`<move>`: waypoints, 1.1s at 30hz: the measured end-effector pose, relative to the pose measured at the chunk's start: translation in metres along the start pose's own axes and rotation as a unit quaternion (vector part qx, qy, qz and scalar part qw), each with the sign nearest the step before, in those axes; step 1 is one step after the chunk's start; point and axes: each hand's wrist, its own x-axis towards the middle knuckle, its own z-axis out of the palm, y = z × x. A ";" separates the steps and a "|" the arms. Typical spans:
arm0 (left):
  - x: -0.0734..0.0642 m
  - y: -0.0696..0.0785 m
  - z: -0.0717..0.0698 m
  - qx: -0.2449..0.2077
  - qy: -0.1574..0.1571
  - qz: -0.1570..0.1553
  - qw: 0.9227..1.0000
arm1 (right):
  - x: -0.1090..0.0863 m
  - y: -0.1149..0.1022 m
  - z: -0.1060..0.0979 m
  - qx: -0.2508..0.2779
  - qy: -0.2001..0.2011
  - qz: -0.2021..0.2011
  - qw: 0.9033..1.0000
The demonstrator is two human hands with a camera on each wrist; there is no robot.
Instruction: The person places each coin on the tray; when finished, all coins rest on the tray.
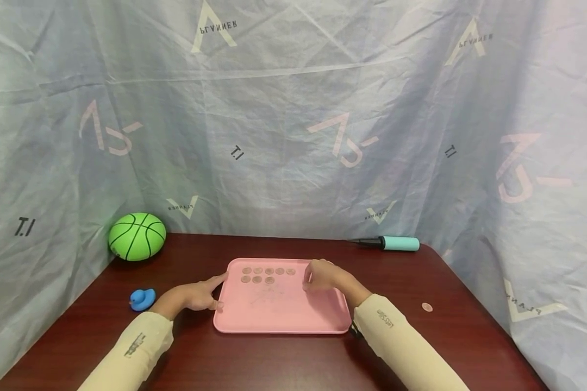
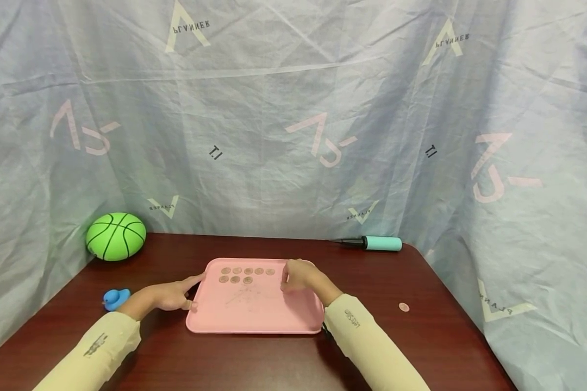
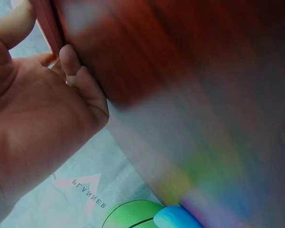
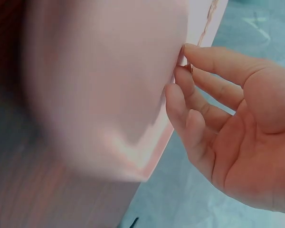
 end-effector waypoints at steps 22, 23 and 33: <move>-0.001 0.000 0.003 -0.002 0.002 0.005 1.000 | 0.034 -0.049 0.002 -0.047 -0.043 0.048 0.997; -0.001 0.001 0.002 -0.004 0.002 0.005 1.000 | 0.036 -0.050 0.003 -0.044 -0.044 0.053 0.997; 0.007 -0.009 0.003 -0.002 0.002 0.000 1.000 | 0.045 -0.059 0.006 -0.001 -0.034 0.090 0.995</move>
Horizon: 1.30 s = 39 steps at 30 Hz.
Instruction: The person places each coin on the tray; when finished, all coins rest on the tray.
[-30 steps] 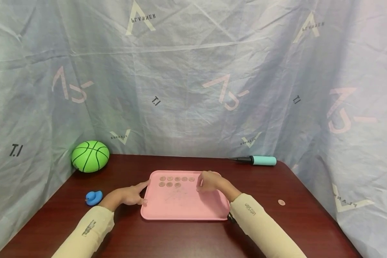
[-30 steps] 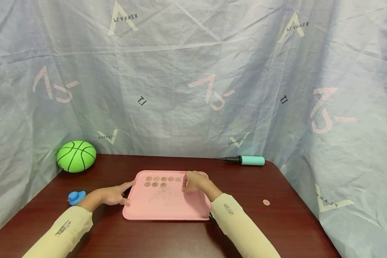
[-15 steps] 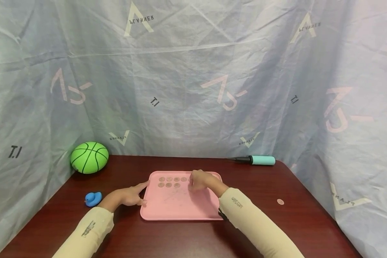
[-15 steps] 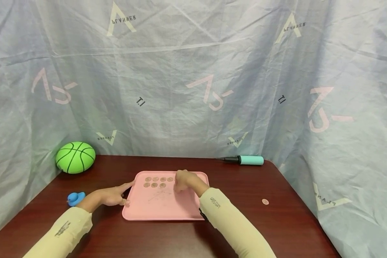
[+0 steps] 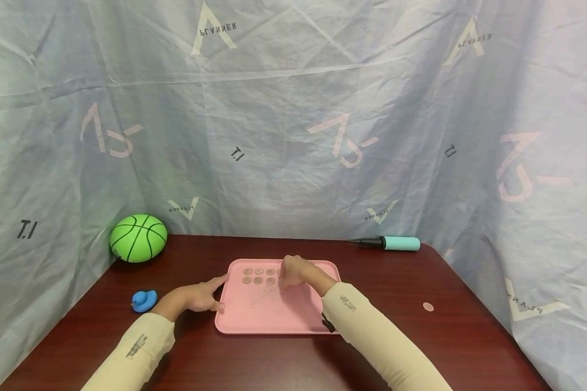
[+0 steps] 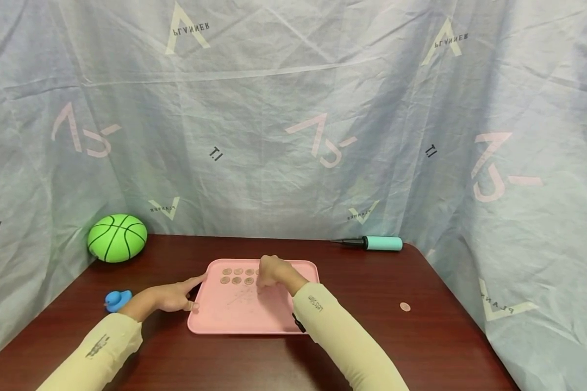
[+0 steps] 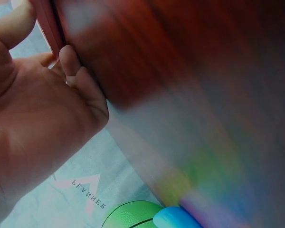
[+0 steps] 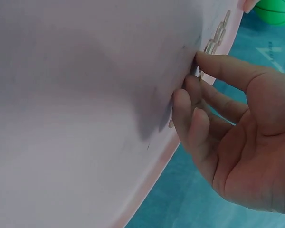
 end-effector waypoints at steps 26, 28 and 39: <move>-0.006 0.012 0.001 0.004 -0.006 0.003 1.000 | -0.061 0.099 -0.027 0.114 0.051 -0.075 0.989; -0.007 0.012 0.000 0.000 -0.005 0.001 1.000 | -0.073 0.113 -0.032 0.129 0.055 -0.082 0.987; -0.009 0.008 -0.002 -0.002 0.003 0.004 1.000 | -0.139 0.185 -0.041 0.153 0.133 -0.043 0.978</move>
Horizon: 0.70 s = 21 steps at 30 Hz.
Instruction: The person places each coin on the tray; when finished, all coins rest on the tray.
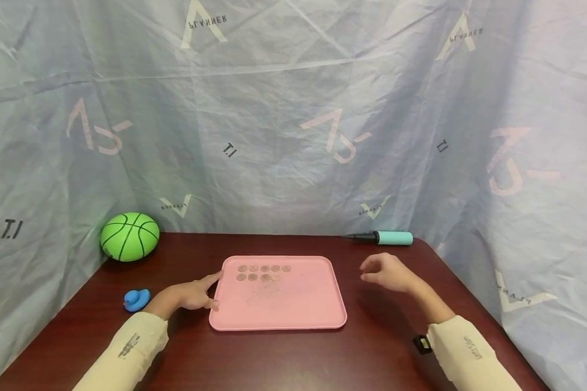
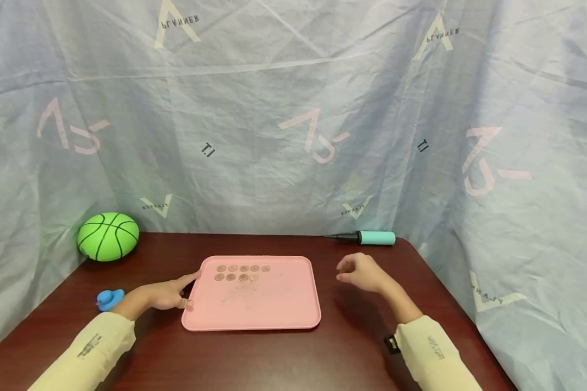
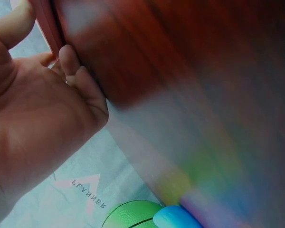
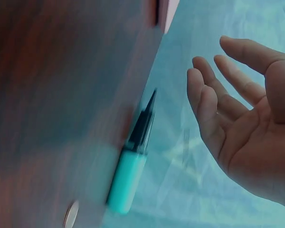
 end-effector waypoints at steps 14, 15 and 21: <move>-0.001 -0.004 -0.002 -0.010 -0.007 -0.001 1.000 | -0.059 0.045 -0.038 0.041 0.010 0.075 0.996; -0.001 -0.004 -0.002 -0.010 -0.008 -0.003 1.000 | -0.061 0.047 -0.039 0.031 0.011 0.077 0.997; 0.002 0.000 0.000 -0.005 -0.012 0.011 1.000 | -0.076 0.073 -0.041 -0.044 0.004 0.086 0.995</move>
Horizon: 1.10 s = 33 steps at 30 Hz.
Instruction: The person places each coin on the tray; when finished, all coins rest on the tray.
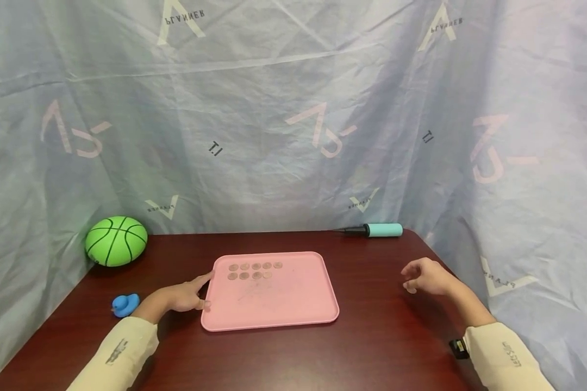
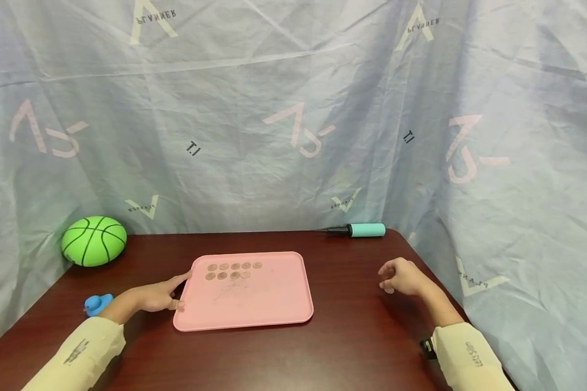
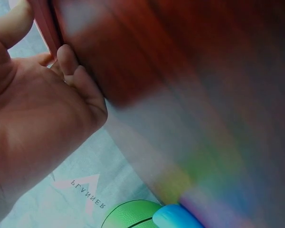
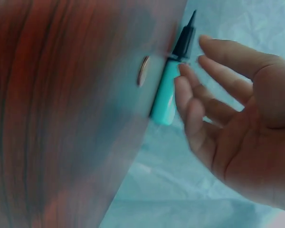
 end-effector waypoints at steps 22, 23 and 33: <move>-0.001 0.000 0.002 0.001 0.007 -0.009 1.000 | 0.007 0.025 0.003 0.000 -0.063 0.066 0.996; -0.002 0.000 0.002 -0.001 0.007 -0.009 1.000 | 0.008 0.025 0.003 0.002 -0.066 0.072 0.995; -0.002 0.003 0.001 -0.002 0.010 -0.015 1.000 | 0.006 0.026 0.003 0.006 -0.066 0.100 0.993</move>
